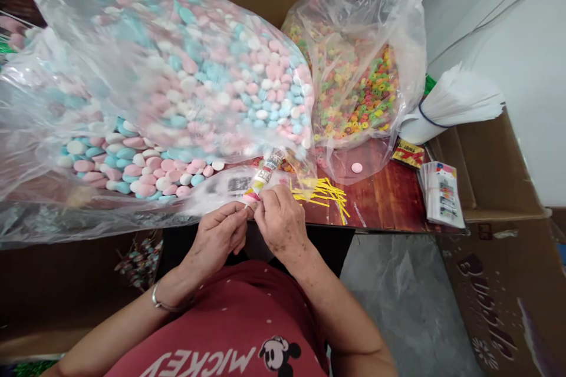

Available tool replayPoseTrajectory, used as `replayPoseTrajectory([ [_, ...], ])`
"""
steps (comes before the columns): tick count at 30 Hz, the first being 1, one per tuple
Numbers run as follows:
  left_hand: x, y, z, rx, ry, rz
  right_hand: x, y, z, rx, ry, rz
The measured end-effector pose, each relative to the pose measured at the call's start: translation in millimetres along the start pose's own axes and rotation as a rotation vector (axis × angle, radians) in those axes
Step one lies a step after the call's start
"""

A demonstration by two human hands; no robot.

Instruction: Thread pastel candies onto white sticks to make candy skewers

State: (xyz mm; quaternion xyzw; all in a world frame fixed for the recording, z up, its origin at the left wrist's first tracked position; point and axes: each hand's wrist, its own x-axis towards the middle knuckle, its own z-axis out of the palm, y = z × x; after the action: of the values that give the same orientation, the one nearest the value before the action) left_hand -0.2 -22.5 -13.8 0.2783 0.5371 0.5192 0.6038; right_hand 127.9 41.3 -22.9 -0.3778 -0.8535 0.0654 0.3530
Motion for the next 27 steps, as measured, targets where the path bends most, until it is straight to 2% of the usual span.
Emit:
replayPoseTrajectory([
  [4,-1,-1,-0.3,-0.027,0.0,-0.002,-2,-2,2,0.004,0.001,0.004],
  [8,-2,0,2.4,-0.092,-0.021,-0.045,-3,-3,7,-0.034,0.088,0.009],
  [11,-2,0,3.1,-0.047,-0.026,-0.07,-2,-2,8,-0.046,0.11,0.009],
  [15,1,2,2.5,0.007,-0.028,-0.089,-2,1,8,-0.037,0.052,-0.007],
  [23,9,8,-1.2,-0.141,-0.098,-0.276,-3,5,10,-0.084,-0.052,-0.065],
  [25,11,4,-3.5,-0.12,-0.077,-0.277,-2,7,10,-0.073,-0.071,-0.059],
  [27,13,-2,-5.6,-0.033,-0.02,-0.221,-1,9,10,-0.007,-0.099,-0.019],
])
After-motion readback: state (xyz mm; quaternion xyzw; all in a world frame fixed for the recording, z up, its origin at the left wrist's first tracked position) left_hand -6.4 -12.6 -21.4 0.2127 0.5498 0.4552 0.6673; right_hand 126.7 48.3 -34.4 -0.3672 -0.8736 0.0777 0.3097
